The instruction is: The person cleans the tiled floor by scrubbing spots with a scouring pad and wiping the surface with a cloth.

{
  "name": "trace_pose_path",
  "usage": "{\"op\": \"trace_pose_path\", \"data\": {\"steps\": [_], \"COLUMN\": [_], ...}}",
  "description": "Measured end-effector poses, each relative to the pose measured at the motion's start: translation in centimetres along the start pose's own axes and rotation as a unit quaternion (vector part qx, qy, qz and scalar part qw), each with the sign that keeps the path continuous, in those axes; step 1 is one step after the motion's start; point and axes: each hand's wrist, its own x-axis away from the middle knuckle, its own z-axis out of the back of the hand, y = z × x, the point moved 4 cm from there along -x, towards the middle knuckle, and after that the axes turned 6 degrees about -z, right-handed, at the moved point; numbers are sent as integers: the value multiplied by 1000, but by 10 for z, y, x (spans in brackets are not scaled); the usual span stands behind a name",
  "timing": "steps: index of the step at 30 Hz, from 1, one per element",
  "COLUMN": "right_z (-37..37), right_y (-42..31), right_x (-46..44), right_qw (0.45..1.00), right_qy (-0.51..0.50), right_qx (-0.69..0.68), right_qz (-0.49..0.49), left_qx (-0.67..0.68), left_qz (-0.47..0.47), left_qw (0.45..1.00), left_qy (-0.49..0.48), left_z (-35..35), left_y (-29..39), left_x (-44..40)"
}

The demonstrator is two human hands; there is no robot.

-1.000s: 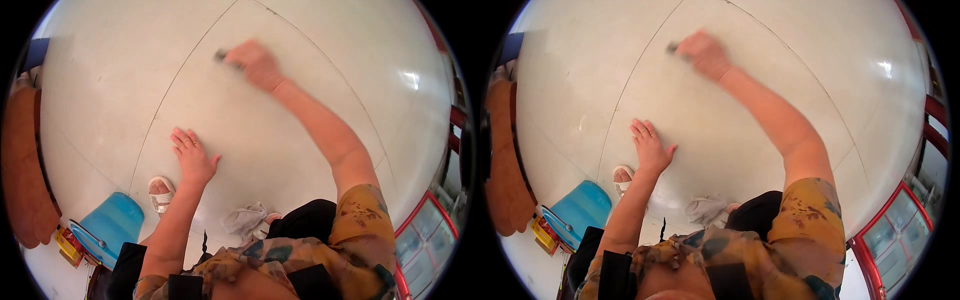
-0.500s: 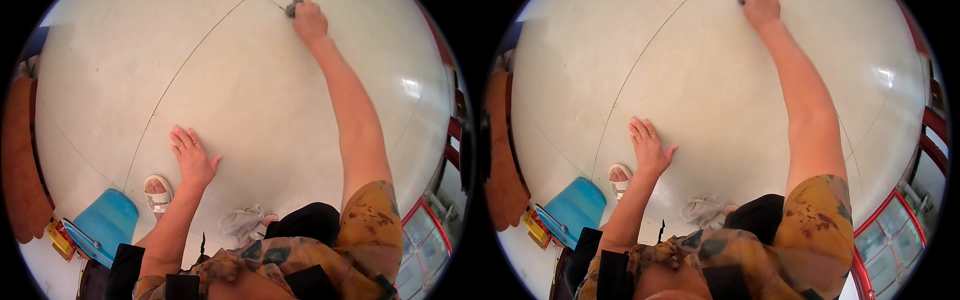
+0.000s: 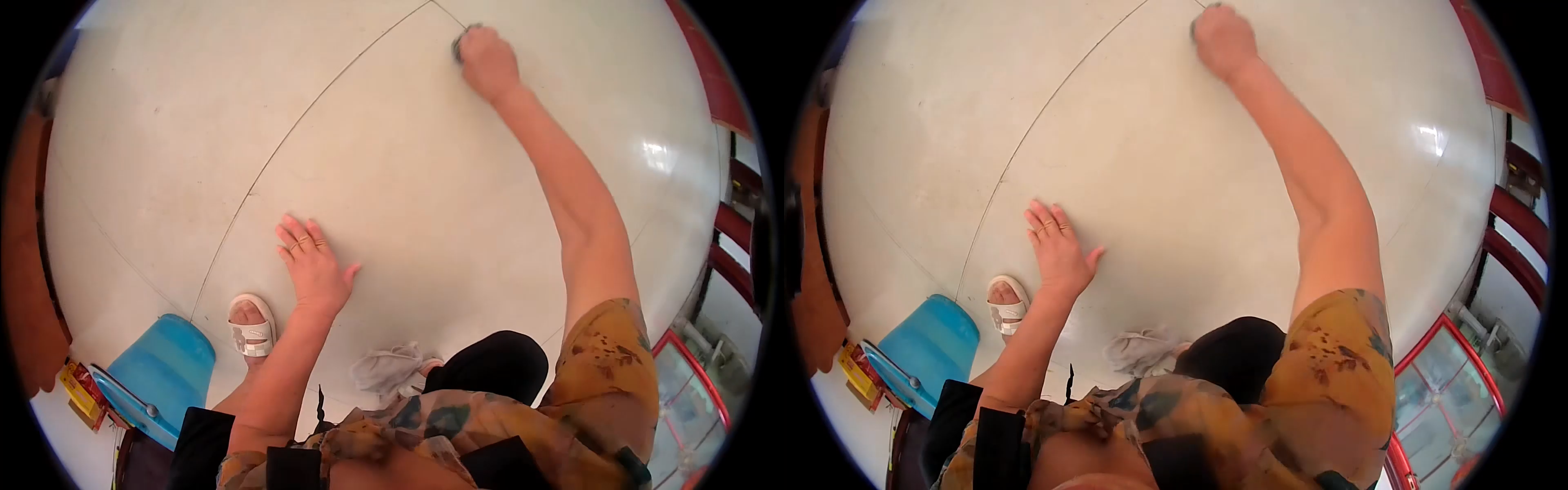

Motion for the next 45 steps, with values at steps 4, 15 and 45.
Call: {"op": "trace_pose_path", "data": {"steps": [4, 15, 45], "right_z": [-8, -17, 27], "right_y": [41, 48, -208], "right_x": [-12, -40, 7], "right_qw": [994, 988, 870], "right_qy": [-53, -32, 115], "right_qx": [31, 100, -475], "right_qz": [-88, -114, -62], "left_qx": [1, -11, -36], "left_qz": [7, -1, -4], "left_qw": [1000, 1000, 999], "left_qy": [-8, -2, 3], "left_z": [2, 4, 4], "left_y": [-3, -3, 2], "left_x": [-2, -1, 0]}}
